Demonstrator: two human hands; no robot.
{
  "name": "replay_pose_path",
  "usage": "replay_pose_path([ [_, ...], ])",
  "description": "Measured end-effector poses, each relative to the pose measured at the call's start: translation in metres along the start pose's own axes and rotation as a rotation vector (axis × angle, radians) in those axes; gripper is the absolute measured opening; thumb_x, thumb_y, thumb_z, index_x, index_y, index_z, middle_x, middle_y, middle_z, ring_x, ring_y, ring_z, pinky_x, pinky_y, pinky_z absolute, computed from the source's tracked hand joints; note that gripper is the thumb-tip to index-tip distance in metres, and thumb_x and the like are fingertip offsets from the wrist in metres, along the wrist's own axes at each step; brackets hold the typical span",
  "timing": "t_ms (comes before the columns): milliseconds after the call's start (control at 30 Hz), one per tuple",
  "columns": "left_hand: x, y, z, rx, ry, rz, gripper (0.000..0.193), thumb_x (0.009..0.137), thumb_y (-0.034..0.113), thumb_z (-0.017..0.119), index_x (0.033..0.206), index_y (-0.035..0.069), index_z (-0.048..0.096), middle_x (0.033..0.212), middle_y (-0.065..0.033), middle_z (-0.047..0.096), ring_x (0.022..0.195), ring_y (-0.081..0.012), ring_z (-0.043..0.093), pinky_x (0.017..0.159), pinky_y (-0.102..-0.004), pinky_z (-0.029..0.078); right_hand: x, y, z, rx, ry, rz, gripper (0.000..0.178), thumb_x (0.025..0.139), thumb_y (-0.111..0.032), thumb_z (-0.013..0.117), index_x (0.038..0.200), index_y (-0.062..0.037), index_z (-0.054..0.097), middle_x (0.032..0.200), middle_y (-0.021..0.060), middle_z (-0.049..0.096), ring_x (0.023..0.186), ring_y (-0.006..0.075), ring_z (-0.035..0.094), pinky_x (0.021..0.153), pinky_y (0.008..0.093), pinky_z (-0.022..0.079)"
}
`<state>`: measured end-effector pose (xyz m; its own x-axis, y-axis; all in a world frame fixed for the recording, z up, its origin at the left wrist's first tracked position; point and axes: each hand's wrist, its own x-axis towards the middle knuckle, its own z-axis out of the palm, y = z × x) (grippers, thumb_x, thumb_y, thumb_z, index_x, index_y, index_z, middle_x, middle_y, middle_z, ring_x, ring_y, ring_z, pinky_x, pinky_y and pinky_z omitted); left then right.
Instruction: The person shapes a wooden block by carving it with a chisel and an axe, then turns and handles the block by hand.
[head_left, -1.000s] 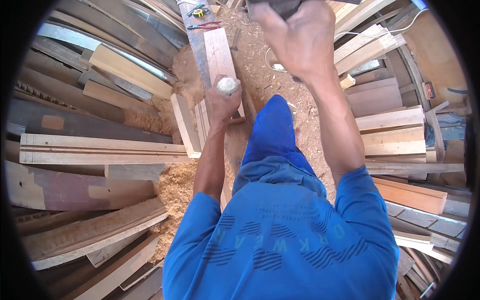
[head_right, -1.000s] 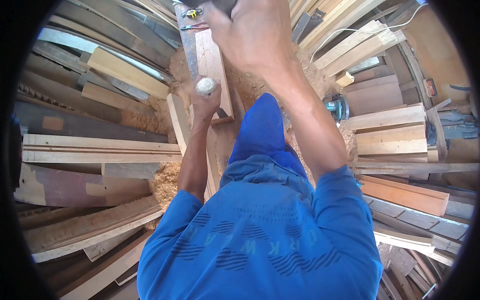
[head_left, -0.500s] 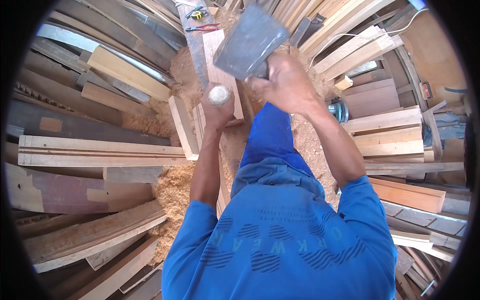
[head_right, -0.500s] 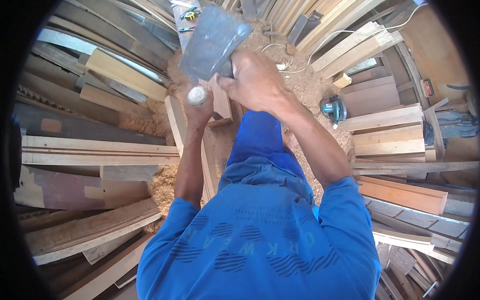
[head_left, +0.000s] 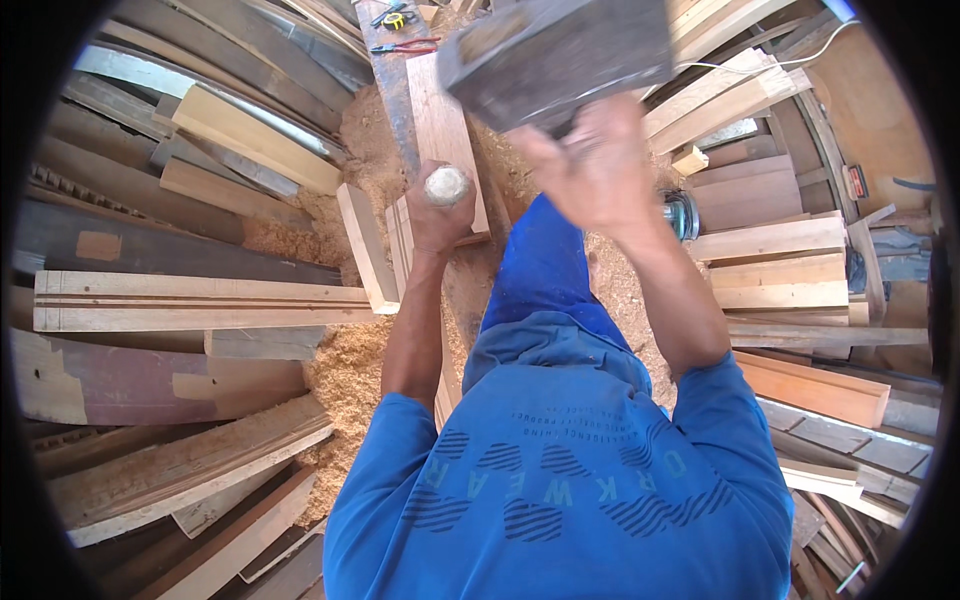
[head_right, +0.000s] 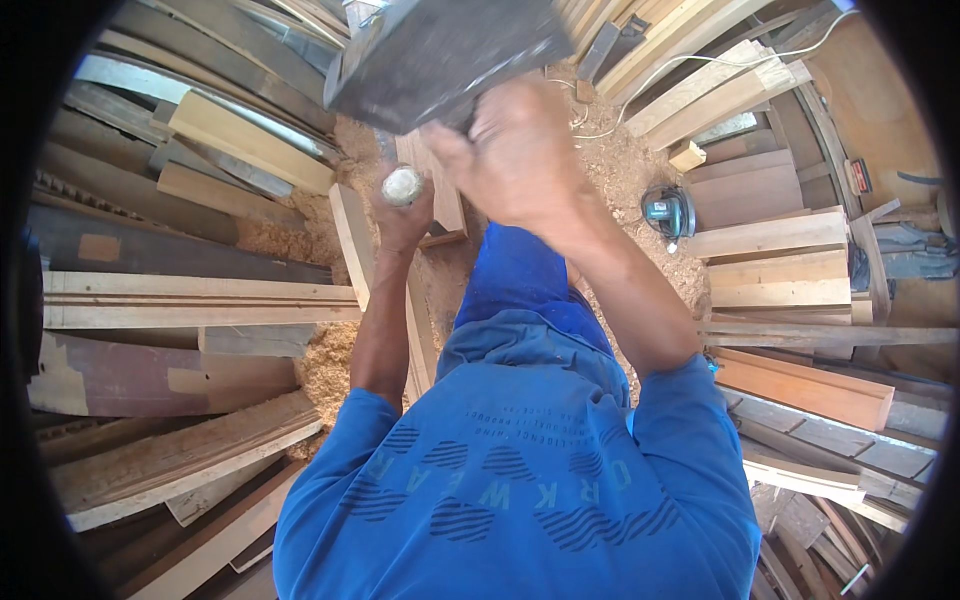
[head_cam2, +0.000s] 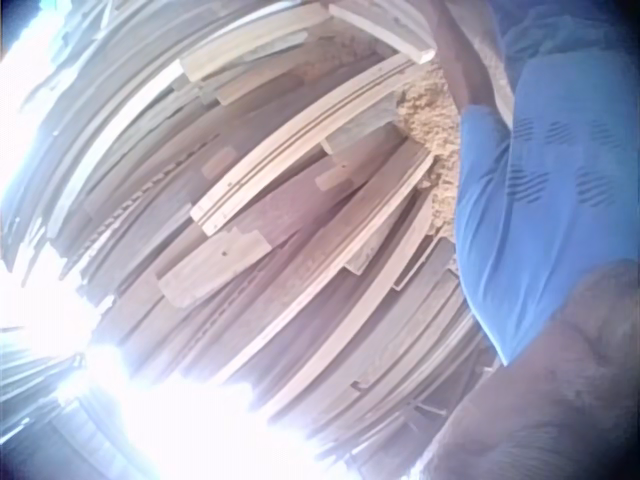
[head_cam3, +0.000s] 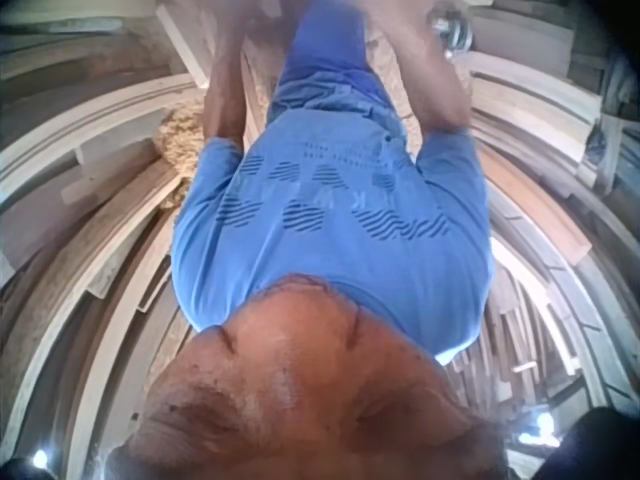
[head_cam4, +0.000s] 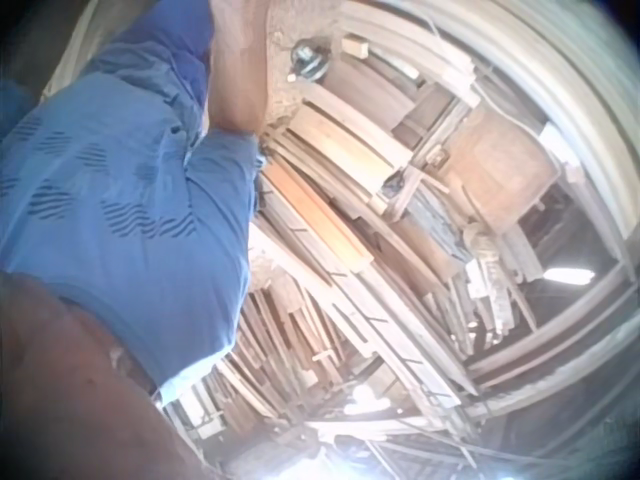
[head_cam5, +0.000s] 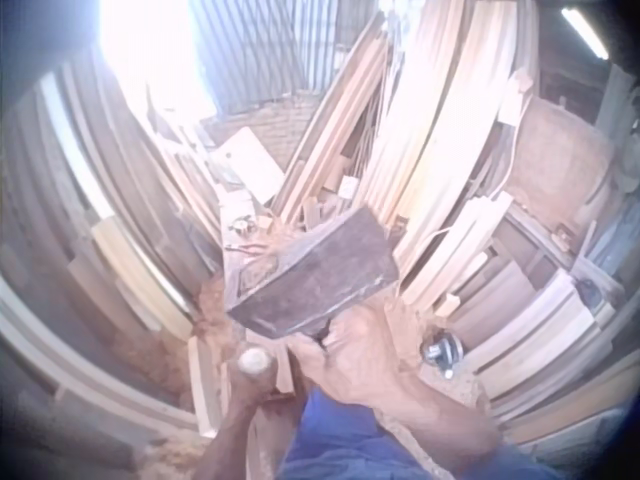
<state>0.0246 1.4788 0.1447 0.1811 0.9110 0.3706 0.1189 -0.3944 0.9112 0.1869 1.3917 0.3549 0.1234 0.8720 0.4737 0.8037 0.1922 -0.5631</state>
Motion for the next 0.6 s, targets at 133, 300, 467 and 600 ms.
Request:
replay_pose_path([
  [133, 0.0, 0.003, 0.009, -0.094, -0.062, 0.188, 0.027, 0.083, 0.005, 0.076, 0.107, -0.001, 0.065, 0.091, -0.0079, 0.068, 0.083, -0.0153, 0.065, 0.075, -0.0308, 0.053, -0.018, 0.044, 0.065, -0.436, -0.43, -0.09, 0.027, 0.082, -0.026, 0.073, 0.075, 0.0, 0.069, 0.078, 0.0218, 0.069, 0.073, 0.0372, 0.07, 0.063, 0.0492, 0.055],
  [300, -0.031, -0.008, 0.006, -0.011, -0.096, 0.059, 0.037, 0.082, 0.004, 0.073, 0.117, -0.002, 0.065, 0.1, -0.0113, 0.07, 0.092, -0.0178, 0.066, 0.08, -0.0336, 0.053, -0.018, 0.028, 0.04, -0.337, -0.408, 0.051, 0.027, 0.082, -0.024, 0.072, 0.078, 0.002, 0.069, 0.079, 0.0226, 0.069, 0.077, 0.0409, 0.069, 0.068, 0.0483, 0.056],
  [467, -0.006, -0.008, 0.004, -0.021, -0.038, 0.041, 0.021, 0.083, 0.005, 0.075, 0.097, 0.001, 0.06, 0.082, -0.0049, 0.062, 0.076, -0.0135, 0.06, 0.069, -0.0295, 0.05, -0.004, 0.011, 0.012, -0.035, -0.18, 0.086, 0.026, 0.079, -0.021, 0.075, 0.08, 0.004, 0.068, 0.077, 0.0246, 0.067, 0.076, 0.0427, 0.068, 0.068, 0.048, 0.055],
  [600, 0.013, 0.008, 0.012, -0.078, 0.071, 0.053, 0.018, 0.084, 0.006, 0.074, 0.09, 0.002, 0.058, 0.076, -0.0048, 0.06, 0.069, -0.0124, 0.058, 0.063, -0.0294, 0.048, -0.002, 0.011, -0.006, 0.064, -0.063, 0.031, 0.025, 0.076, -0.016, 0.077, 0.085, 0.0052, 0.068, 0.076, 0.0254, 0.066, 0.074, 0.041, 0.068, 0.066, 0.0449, 0.054],
])
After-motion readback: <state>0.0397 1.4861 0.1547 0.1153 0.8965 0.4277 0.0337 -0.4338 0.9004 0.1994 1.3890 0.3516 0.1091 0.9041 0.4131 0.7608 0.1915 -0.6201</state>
